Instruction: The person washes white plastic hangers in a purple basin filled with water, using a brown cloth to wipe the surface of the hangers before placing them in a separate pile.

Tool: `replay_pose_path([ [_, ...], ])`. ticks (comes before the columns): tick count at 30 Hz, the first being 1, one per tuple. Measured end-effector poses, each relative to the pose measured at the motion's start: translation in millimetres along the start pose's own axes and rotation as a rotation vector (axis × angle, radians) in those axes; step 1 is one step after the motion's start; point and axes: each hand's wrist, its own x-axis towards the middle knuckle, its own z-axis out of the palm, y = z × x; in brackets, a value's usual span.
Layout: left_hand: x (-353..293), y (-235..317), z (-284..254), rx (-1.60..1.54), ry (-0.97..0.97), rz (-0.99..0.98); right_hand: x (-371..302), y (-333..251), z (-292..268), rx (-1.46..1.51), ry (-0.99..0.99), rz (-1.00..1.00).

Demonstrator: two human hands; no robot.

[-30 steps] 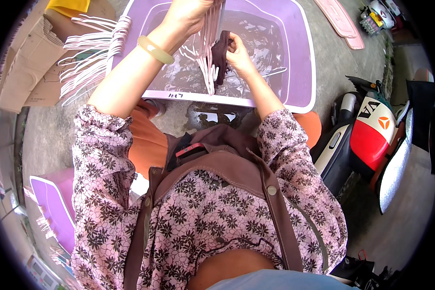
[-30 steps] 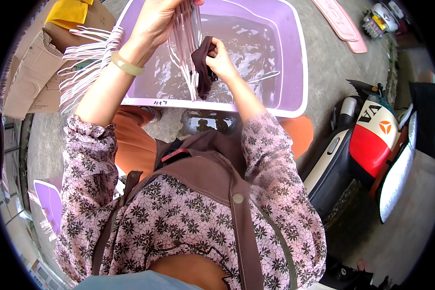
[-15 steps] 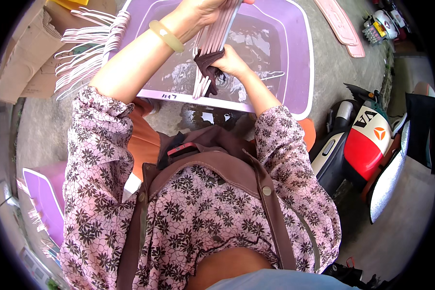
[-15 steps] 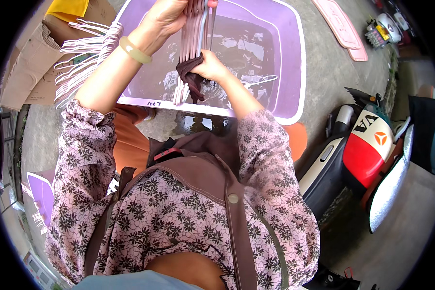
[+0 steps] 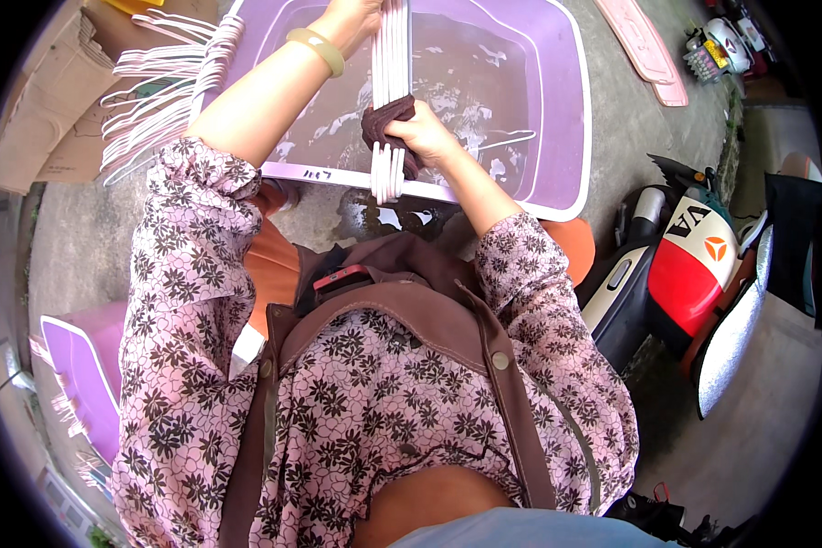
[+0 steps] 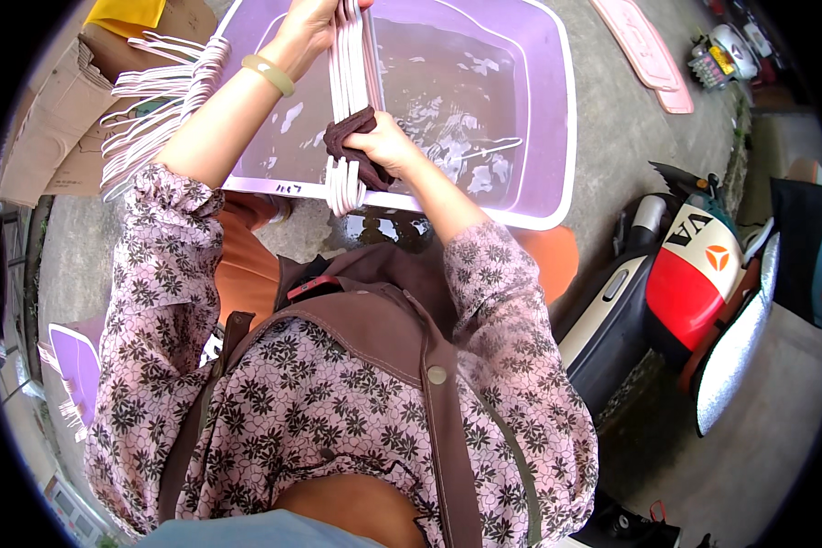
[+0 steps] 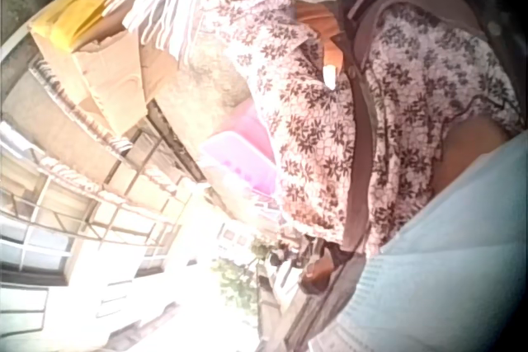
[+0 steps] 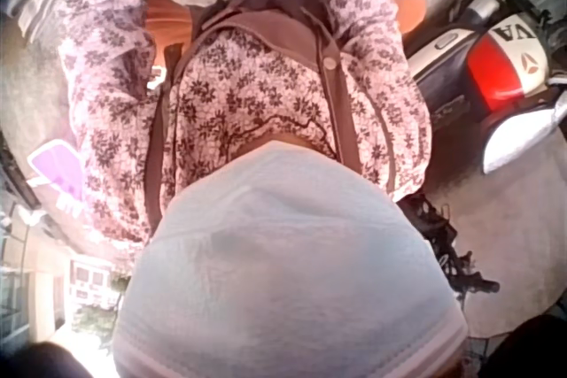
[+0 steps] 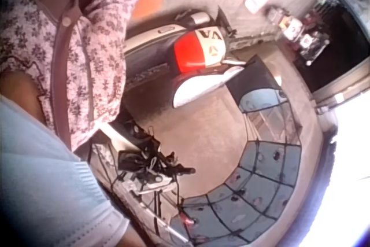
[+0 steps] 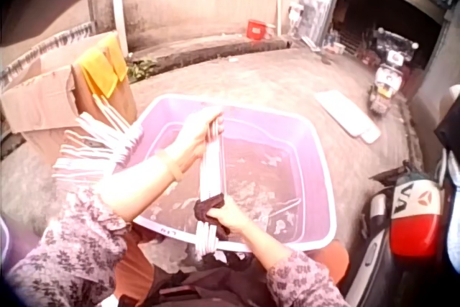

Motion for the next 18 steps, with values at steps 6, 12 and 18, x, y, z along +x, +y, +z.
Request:
replay_pose_path([
  [6,-29,-4,-34,0.192,-0.294,-0.133,-3,-2,3,0.064,0.047,0.02],
  [12,-86,-51,-33,0.266,-0.352,-0.379,-1,-8,-5,0.051,0.062,0.033],
  [18,-99,-62,-28,0.433,-0.351,-0.264,-22,6,-11,-0.186,0.082,0.044],
])
